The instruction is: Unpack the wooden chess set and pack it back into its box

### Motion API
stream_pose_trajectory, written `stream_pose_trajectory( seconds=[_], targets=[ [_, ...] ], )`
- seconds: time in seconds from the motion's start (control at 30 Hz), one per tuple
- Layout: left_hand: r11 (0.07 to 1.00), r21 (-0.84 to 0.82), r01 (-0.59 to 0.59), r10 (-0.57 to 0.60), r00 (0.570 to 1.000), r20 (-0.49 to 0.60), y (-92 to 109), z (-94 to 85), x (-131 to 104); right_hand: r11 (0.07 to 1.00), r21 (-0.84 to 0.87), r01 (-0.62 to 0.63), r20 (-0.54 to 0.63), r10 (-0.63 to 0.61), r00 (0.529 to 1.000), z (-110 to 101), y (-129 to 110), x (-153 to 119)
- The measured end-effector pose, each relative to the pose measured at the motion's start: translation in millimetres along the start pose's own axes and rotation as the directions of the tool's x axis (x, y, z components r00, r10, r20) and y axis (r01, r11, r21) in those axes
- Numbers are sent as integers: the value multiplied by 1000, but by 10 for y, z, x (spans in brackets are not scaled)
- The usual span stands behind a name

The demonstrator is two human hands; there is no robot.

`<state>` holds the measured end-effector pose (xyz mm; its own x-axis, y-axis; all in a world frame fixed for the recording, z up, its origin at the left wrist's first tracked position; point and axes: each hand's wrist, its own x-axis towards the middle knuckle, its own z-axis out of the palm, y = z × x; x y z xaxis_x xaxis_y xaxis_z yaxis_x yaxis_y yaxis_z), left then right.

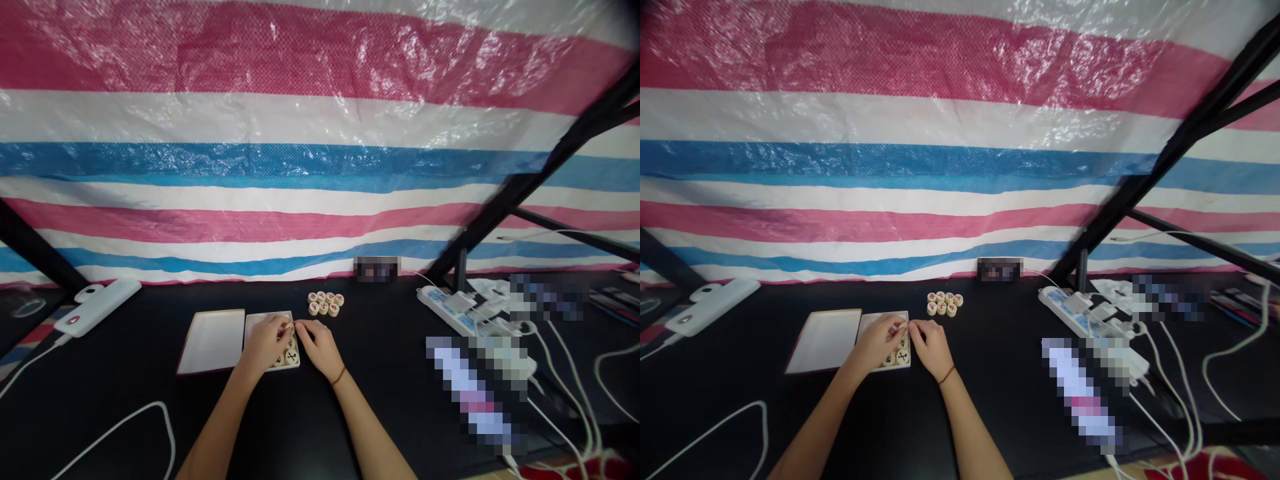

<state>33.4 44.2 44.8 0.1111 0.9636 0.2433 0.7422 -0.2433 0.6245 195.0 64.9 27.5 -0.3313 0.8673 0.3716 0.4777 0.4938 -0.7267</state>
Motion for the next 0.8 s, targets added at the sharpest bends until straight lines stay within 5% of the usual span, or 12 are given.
stream_pose_trajectory(
  seconds=[0.23, 0.5, 0.63, 0.8],
  targets=[
    [996, -81, 47, -42, 997, 58, 25, -28, 3, 1000, -16, -6, -2, 6, 1000, -5, -18, 2],
    [997, -78, -3, 1, 1000, -22, -11, 22, 7, 1000, -2, -28, -15, 28, 999, 3, -16, -14],
    [990, -136, -37, 11, 982, -188, 20, 33, -17, 996, -70, 56, -74, -61, 995, 44, -32, -35],
    [952, -306, 32, -92, 979, -183, 152, 36, -77, 977, -133, 165, -134, -183, 974, 66, -86, -53]
  ],
)
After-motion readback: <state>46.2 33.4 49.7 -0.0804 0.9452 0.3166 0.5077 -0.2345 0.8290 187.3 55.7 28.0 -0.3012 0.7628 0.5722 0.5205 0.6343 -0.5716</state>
